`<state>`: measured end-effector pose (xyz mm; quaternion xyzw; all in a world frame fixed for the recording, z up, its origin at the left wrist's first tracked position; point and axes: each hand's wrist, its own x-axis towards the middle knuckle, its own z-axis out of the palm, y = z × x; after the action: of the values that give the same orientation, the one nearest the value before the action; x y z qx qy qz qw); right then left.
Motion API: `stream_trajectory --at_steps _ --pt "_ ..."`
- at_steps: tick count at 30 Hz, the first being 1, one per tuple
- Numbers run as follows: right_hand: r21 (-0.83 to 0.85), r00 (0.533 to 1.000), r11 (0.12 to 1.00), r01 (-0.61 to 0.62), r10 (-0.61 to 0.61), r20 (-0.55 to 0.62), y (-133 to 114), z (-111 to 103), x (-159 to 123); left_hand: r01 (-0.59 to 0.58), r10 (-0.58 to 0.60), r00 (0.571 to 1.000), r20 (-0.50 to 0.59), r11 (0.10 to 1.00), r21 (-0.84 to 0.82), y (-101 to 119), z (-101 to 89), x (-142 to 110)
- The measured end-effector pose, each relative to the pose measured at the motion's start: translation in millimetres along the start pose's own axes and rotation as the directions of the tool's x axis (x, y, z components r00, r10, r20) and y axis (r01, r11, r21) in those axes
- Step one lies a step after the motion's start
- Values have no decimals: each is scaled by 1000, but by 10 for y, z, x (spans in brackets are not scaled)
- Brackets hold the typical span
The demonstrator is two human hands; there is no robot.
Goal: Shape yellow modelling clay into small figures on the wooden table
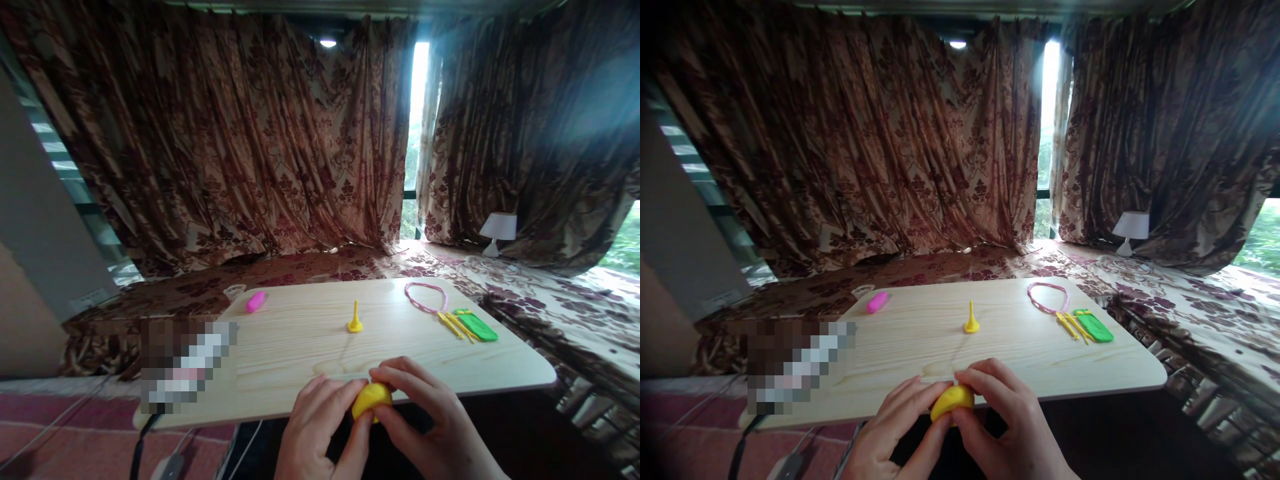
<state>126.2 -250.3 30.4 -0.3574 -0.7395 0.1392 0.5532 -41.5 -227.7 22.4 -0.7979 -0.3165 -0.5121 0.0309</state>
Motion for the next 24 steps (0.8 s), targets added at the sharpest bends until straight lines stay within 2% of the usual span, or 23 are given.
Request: stream_trajectory --at_steps 3,8,11,14,18,20,24 --pt "1 1000 1000 -9 9 -5 14 -10 -4 39 -39 999 -14 999 -6 21 -8 -7" --pt "-84 999 996 18 -20 -35 27 20 -27 -17 16 997 70 1000 11 -2 -31 10" --pt "-143 997 989 46 -54 -55 44 58 -46 -29 29 999 34 999 14 -17 -16 3" --pt "-159 997 986 41 -51 -62 41 68 -40 29 -28 999 42 999 -31 -9 -14 -9" --pt "-31 1000 1000 6 -6 -14 -4 9 -9 155 -140 984 109 978 -140 25 -41 -5" --pt "21 1000 1000 10 -11 7 -21 -23 -3 182 -171 982 79 966 -181 46 -44 0" --pt "18 1000 1000 -14 14 24 -20 -20 -2 183 -195 980 -42 963 -197 78 -19 0"
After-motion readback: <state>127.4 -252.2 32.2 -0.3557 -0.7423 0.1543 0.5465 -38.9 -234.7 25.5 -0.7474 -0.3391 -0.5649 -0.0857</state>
